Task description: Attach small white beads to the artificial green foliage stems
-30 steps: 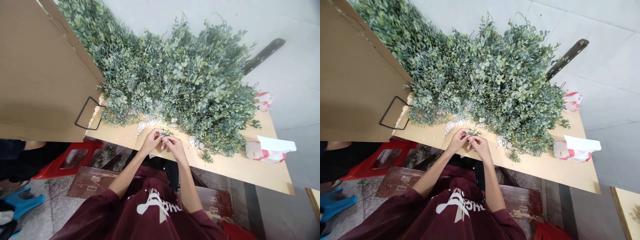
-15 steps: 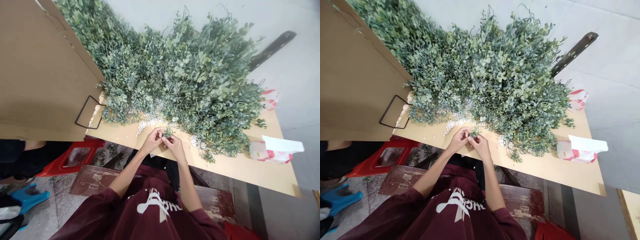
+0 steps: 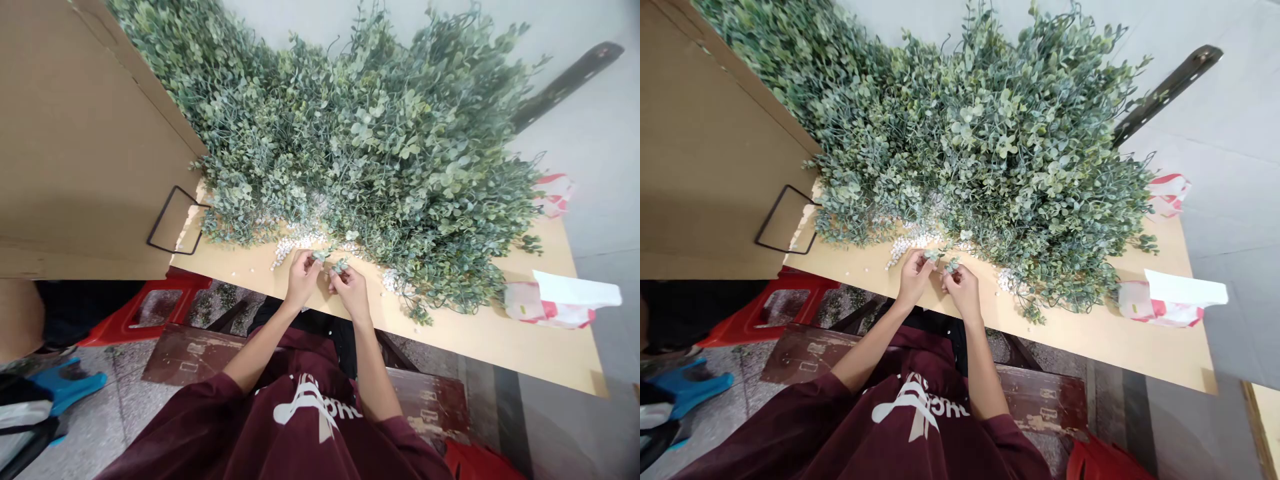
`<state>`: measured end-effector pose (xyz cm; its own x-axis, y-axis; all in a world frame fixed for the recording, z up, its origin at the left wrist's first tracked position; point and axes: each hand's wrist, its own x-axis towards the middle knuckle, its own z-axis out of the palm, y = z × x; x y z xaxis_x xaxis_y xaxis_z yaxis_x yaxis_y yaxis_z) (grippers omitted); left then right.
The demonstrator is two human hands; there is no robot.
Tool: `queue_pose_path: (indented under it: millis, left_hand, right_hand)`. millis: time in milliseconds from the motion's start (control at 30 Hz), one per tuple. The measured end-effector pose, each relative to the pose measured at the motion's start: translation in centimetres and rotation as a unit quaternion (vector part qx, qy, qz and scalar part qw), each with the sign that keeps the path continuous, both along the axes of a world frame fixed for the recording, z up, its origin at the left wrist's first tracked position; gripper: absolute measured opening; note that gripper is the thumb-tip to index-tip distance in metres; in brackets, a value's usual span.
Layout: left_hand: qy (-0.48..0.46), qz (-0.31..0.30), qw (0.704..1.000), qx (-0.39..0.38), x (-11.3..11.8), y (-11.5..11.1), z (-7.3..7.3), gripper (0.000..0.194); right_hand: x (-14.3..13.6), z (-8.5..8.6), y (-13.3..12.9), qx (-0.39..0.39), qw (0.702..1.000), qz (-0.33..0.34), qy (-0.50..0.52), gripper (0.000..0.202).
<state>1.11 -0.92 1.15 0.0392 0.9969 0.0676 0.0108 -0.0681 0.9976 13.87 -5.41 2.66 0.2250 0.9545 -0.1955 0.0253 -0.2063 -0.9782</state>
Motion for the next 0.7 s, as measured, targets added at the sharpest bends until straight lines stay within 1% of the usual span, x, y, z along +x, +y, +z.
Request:
queue_pose_path:
  millis: [133,267,333,433,500,567,633,700]
  left_hand:
    - [-0.066,-0.044,0.996,-0.031,-0.2,0.2,0.2,0.033]
    - [-0.065,-0.071,0.993,-0.062,-0.3,0.1,0.4,0.044]
    - [-0.049,-0.076,0.994,-0.065,-0.4,0.0,0.5,0.044]
    - [-0.019,-0.069,0.997,-0.037,-0.5,-0.1,0.8,0.037]
    - [0.000,-0.081,0.996,-0.021,-0.6,-0.2,1.1,0.033]
    - [0.020,-0.122,0.992,-0.016,-0.8,-0.3,1.3,0.032]
    - [0.038,-0.163,0.986,-0.015,-0.8,-0.3,1.6,0.032]
    - [0.049,-0.191,0.980,-0.011,-0.7,-0.3,1.8,0.033]
  right_hand:
    - [0.4,0.0,0.1,-0.012,0.999,0.033,0.007,0.028]
    - [0.6,0.2,0.1,-0.020,0.997,0.073,0.001,0.029]
    - [0.7,0.5,-0.1,-0.026,0.996,0.088,0.009,0.028]
    - [1.2,1.0,-0.8,-0.047,0.991,0.117,0.048,0.030]
    - [1.8,1.1,-1.3,-0.056,0.988,0.129,0.061,0.031]
    - [2.7,1.2,-1.7,-0.056,0.990,0.115,0.057,0.031]
    - [3.7,1.2,-1.9,-0.052,0.994,0.084,0.050,0.030]
    - [4.3,1.2,-1.8,-0.041,0.996,0.057,0.058,0.029]
